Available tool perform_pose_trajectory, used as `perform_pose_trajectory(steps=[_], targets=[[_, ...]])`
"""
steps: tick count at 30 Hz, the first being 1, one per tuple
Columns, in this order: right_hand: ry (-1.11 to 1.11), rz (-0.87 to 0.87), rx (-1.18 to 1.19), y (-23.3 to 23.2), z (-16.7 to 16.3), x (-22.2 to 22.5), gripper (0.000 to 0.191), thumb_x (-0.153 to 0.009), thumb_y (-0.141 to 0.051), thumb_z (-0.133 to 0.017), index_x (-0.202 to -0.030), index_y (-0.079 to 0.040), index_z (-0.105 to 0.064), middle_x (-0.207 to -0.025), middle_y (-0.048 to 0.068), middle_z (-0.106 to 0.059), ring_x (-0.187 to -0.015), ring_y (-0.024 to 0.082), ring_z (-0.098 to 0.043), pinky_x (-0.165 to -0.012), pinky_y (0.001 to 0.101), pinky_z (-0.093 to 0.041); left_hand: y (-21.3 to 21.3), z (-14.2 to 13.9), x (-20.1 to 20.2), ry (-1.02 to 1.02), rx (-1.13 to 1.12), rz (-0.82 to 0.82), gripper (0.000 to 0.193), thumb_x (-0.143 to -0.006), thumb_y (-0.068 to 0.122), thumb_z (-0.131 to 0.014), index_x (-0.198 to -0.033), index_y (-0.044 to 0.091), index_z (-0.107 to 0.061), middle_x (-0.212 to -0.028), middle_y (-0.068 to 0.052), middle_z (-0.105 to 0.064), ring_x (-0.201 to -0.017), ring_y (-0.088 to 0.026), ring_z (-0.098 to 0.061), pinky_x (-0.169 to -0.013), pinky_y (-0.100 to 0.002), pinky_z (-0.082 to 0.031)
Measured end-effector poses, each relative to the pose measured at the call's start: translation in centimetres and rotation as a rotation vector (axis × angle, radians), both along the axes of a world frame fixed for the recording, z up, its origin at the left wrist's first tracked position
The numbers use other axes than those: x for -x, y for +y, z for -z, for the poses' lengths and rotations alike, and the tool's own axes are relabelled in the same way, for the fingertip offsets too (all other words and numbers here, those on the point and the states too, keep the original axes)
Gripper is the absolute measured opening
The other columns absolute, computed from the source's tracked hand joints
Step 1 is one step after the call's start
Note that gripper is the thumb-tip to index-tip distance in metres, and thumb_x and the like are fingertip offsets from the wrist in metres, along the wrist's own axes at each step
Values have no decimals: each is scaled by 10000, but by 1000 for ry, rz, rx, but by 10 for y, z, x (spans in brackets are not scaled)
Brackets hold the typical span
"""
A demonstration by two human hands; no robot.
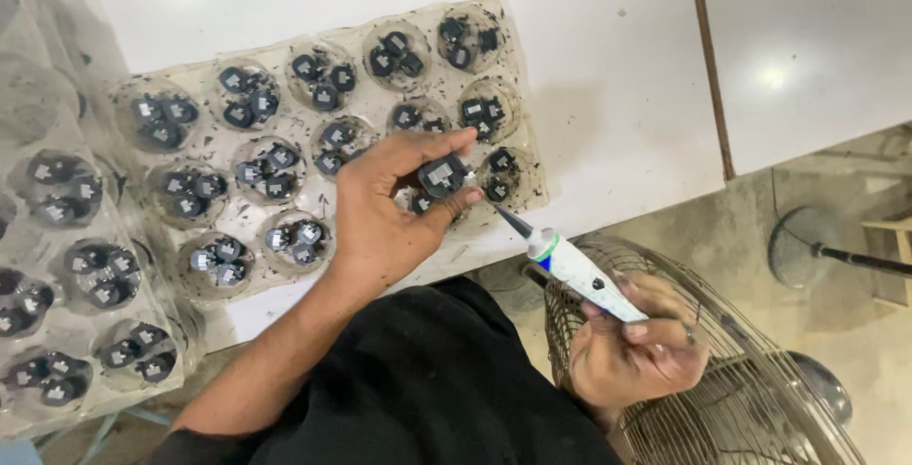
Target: The person picks small black plastic components one at a time from a molded tray and squeezes adhesive from a tube onto each component, then places the treated component back into the tray. The person repeats this across many components in the trays on the worktable.
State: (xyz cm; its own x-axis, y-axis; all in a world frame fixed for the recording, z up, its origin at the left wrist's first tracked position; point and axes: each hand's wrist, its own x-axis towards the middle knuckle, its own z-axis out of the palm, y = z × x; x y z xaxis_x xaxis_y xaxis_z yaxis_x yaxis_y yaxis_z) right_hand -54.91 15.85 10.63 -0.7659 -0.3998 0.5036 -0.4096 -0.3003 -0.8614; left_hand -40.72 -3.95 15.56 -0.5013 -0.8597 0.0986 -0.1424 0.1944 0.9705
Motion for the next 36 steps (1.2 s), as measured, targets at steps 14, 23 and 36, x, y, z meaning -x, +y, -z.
perform_pose_trajectory(steps=[14, 23, 36], targets=[[182, -46, -191, -7, -11, -14, 392, -864, 106, -819, -889, -62, -465, -938, 171, -688, -970, 294, -691, -737, 371, -621, 4, 5, -26, 216, -310, -8, 567, -781, -233, -746, -1250, 85, -721, -1059, 52, -573, -905, -15, -550, -773, -168, -582], [266, -73, -263, -10, -15, -15, 400, -833, 104, -847, -869, -71, -489, -956, 160, -688, -974, 293, -707, -798, 376, -630, 5, 3, -28, 151, -349, -26, 628, -781, -222, -763, -1316, 102, -715, -964, 62, -516, -822, -9, -497, -775, -141, -535], [322, -94, -245, -13, -17, -10, 387, -766, 208, -782, -813, -73, -521, -942, 135, -683, -927, 255, -715, -708, 325, -632, 6, 6, -30, 126, -356, 28, 565, -815, -178, -768, -1307, 93, -705, -1001, 56, -618, -865, -7, -588, -804, -171, -580]])
